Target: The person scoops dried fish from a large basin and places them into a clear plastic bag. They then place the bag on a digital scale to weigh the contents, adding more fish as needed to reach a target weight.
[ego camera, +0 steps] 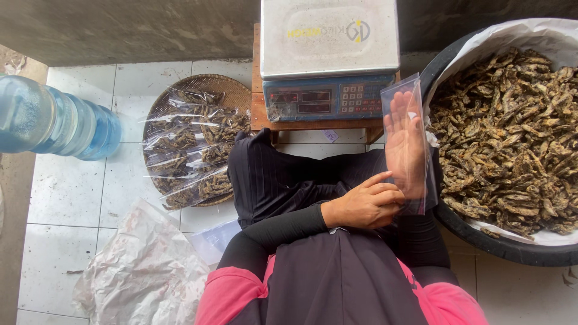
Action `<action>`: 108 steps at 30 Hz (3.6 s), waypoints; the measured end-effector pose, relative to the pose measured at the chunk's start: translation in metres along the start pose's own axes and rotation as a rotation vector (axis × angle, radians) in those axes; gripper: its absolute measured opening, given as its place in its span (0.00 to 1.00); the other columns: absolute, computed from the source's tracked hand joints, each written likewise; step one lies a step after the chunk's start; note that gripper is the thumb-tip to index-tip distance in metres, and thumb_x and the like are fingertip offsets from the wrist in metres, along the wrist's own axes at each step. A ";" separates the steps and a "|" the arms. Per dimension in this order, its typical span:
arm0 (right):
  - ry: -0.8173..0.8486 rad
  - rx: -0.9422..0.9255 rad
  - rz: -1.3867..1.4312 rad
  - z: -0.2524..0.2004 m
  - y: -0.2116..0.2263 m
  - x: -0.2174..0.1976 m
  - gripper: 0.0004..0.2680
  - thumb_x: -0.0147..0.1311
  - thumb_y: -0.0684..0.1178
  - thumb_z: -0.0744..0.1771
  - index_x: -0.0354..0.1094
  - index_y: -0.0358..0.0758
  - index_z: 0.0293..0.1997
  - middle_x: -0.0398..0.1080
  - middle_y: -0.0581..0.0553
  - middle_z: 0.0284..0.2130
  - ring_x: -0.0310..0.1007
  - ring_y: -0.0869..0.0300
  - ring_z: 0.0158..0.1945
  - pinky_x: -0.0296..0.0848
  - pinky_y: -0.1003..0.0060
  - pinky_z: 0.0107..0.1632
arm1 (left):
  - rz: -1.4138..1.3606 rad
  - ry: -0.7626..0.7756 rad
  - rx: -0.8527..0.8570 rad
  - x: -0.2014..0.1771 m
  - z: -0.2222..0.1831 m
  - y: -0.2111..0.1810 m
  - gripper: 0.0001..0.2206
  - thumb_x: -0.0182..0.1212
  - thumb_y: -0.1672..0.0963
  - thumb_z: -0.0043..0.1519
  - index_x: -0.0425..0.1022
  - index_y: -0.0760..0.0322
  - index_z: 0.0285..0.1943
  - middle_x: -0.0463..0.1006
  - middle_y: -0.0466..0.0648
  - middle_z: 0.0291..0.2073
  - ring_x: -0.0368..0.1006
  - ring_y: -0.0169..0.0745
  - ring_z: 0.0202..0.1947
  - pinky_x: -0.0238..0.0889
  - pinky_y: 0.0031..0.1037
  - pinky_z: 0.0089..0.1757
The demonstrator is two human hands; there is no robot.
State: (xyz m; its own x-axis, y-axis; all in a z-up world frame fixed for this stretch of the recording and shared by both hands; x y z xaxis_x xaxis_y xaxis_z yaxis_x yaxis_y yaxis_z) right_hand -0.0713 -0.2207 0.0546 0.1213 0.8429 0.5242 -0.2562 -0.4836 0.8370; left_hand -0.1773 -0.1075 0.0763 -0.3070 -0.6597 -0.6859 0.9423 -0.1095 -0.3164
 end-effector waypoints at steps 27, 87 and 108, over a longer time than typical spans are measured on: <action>0.708 -0.238 -0.862 -0.018 -0.010 0.128 0.15 0.52 0.41 0.70 0.65 0.38 0.67 0.67 0.40 0.64 0.63 0.47 0.71 0.60 0.53 0.72 | -1.503 -0.924 -0.553 -0.056 -0.056 0.151 0.55 0.77 0.44 0.53 0.31 0.30 0.81 0.54 0.61 0.73 0.59 0.62 0.71 0.65 0.56 0.62; -0.858 -0.032 -1.108 -0.023 0.049 -0.391 0.05 0.51 0.40 0.73 0.66 0.35 0.54 0.70 0.44 0.44 0.73 0.61 0.42 0.75 0.67 0.45 | -1.500 -1.390 -0.825 -0.148 -0.132 0.351 0.46 0.64 0.35 0.47 0.60 0.62 0.67 0.66 0.64 0.60 0.70 0.63 0.60 0.68 0.61 0.61; -0.533 0.254 -2.191 0.139 -0.018 -0.454 0.20 0.66 0.50 0.67 0.66 0.27 0.61 0.62 0.27 0.56 0.55 0.37 0.62 0.49 0.43 0.64 | -1.436 -1.277 -0.905 -0.169 -0.114 0.312 0.37 0.59 0.34 0.55 0.71 0.58 0.63 0.67 0.62 0.57 0.68 0.58 0.58 0.65 0.52 0.63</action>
State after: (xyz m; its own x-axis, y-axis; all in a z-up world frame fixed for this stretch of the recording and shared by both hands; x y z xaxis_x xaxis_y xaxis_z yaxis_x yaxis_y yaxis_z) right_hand 0.0117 -0.6277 -0.1769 0.1275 -0.1463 -0.9810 0.6653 0.7462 -0.0248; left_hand 0.1527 0.0544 0.0186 0.0293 -0.5227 0.8520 -0.2383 -0.8315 -0.5019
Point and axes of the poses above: each hand's wrist, its own z-axis towards the middle knuckle, its own x-axis out of the palm, y = z × x, the point moved 9 cm from there along z, towards the middle knuckle
